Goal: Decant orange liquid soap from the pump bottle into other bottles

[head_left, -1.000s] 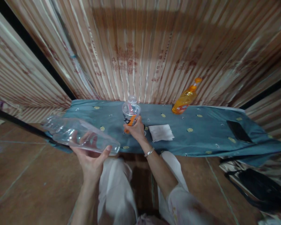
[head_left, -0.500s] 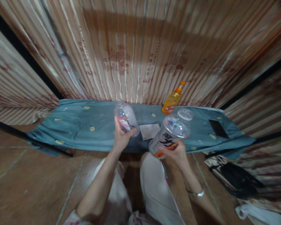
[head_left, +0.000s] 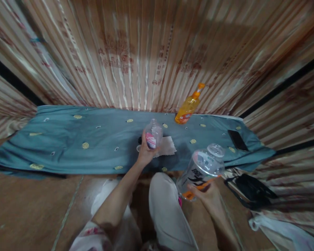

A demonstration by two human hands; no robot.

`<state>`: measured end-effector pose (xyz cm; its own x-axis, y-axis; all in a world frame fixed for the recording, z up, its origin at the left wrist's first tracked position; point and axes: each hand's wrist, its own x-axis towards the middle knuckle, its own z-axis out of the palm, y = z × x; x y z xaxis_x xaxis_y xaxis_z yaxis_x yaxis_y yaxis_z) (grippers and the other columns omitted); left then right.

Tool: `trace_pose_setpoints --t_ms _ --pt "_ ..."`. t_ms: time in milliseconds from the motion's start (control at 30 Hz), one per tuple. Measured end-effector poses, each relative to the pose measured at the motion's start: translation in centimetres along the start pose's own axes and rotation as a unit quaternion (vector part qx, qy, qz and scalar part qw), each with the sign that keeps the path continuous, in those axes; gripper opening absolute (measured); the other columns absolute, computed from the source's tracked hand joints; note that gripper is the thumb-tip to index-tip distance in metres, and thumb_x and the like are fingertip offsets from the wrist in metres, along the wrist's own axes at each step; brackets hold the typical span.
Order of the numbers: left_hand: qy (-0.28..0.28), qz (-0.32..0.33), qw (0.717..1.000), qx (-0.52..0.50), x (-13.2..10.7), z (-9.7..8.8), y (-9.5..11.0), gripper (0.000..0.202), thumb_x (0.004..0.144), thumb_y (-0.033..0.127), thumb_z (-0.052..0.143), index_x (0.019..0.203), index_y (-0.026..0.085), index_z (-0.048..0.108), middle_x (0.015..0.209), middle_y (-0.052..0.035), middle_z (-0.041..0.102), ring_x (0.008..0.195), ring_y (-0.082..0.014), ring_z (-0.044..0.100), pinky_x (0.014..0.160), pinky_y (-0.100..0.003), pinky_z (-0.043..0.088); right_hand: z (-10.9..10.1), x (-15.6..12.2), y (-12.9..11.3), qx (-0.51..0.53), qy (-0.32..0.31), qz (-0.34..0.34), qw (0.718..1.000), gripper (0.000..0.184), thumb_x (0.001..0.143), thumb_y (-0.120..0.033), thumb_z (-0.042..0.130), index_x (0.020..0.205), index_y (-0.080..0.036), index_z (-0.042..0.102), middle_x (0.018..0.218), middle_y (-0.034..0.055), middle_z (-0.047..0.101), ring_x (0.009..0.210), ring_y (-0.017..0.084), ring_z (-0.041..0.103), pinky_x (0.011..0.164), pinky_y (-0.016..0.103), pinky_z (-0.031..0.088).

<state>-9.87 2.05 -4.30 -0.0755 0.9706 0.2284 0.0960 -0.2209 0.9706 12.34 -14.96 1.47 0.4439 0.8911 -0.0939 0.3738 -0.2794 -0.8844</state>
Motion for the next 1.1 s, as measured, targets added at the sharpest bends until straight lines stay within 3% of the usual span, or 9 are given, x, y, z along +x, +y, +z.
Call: trace_pose_setpoints --t_ms 133,233,333,467,567,733,1100 --pt "-0.013 -0.015 1.0 0.009 -0.9 0.2 -0.7 0.117 0.061 0.023 0.086 0.156 0.022 0.017 0.151 -0.0161 0.045 0.137 -0.0283 0.05 0.115 -0.042 0.041 0.6 1.3 -0.7 -0.002 -0.032 0.0 0.999 0.044 0.052 -0.052 0.079 0.08 -0.021 0.066 0.08 0.0116 0.079 0.072 0.031 0.075 0.068 0.045 0.061" --pt "-0.019 -0.009 0.999 0.05 -1.0 0.0 -1.0 0.102 0.06 0.026 0.086 0.147 0.019 0.032 0.141 -0.0162 0.053 0.128 -0.0294 0.057 0.11 -0.044 0.045 0.7 2.5 -1.3 -0.026 -0.047 -0.024 0.998 0.054 0.051 -0.055 0.08 0.09 -0.021 0.062 0.083 0.011 0.079 0.074 0.031 0.074 0.069 0.044 0.06" --pt "-0.035 0.005 0.996 0.086 -0.9 -0.3 -1.1 0.085 0.061 0.028 0.086 0.134 0.018 0.045 0.129 -0.0143 0.061 0.123 -0.0302 0.06 0.107 -0.046 0.047 0.4 3.9 -2.0 -0.1 -0.024 -0.072 0.992 0.062 0.05 -0.056 0.079 0.097 -0.022 0.057 0.083 0.0084 0.077 0.075 0.031 0.073 0.07 0.043 0.058" --pt "-0.064 -0.013 0.993 0.102 -0.8 -0.5 -0.8 0.081 0.063 0.029 0.084 0.132 0.017 0.045 0.119 -0.0126 0.065 0.118 -0.0307 0.062 0.104 -0.048 0.048 -0.4 5.7 -3.6 -0.213 -0.031 -0.116 0.97 0.065 0.056 -0.056 0.076 0.107 -0.021 0.055 0.083 0.0052 0.074 0.074 0.029 0.072 0.069 0.04 0.056" --pt "-0.071 -0.023 0.991 0.107 -0.9 -0.6 -0.6 0.082 0.065 0.029 0.082 0.135 0.017 0.042 0.122 -0.0133 0.064 0.123 -0.0321 0.06 0.106 -0.05 0.046 -0.9 6.9 -5.1 -0.267 -0.048 -0.145 0.952 0.067 0.062 -0.051 0.073 0.118 -0.021 0.053 0.083 0.003 0.073 0.072 0.027 0.072 0.068 0.037 0.055" --pt "-0.07 -0.009 0.993 0.096 -1.0 -0.4 -0.3 0.084 0.064 0.024 0.081 0.138 0.019 0.041 0.131 -0.0147 0.059 0.127 -0.0332 0.057 0.108 -0.053 0.044 -1.5 8.8 -6.9 -0.321 -0.054 -0.192 0.926 0.073 0.061 -0.047 0.072 0.126 -0.019 0.051 0.094 0.0079 0.075 0.08 0.03 0.074 0.072 0.038 0.056" --pt "-0.071 0.017 0.993 0.098 -0.8 0.1 0.1 0.081 0.063 0.018 0.079 0.136 0.017 0.044 0.135 -0.0163 0.056 0.128 -0.0343 0.056 0.11 -0.053 0.044 -1.9 10.4 -7.6 -0.397 -0.081 -0.255 0.878 0.075 0.069 -0.046 0.067 0.135 -0.014 0.048 0.103 0.0148 0.076 0.089 0.034 0.076 0.076 0.039 0.057"
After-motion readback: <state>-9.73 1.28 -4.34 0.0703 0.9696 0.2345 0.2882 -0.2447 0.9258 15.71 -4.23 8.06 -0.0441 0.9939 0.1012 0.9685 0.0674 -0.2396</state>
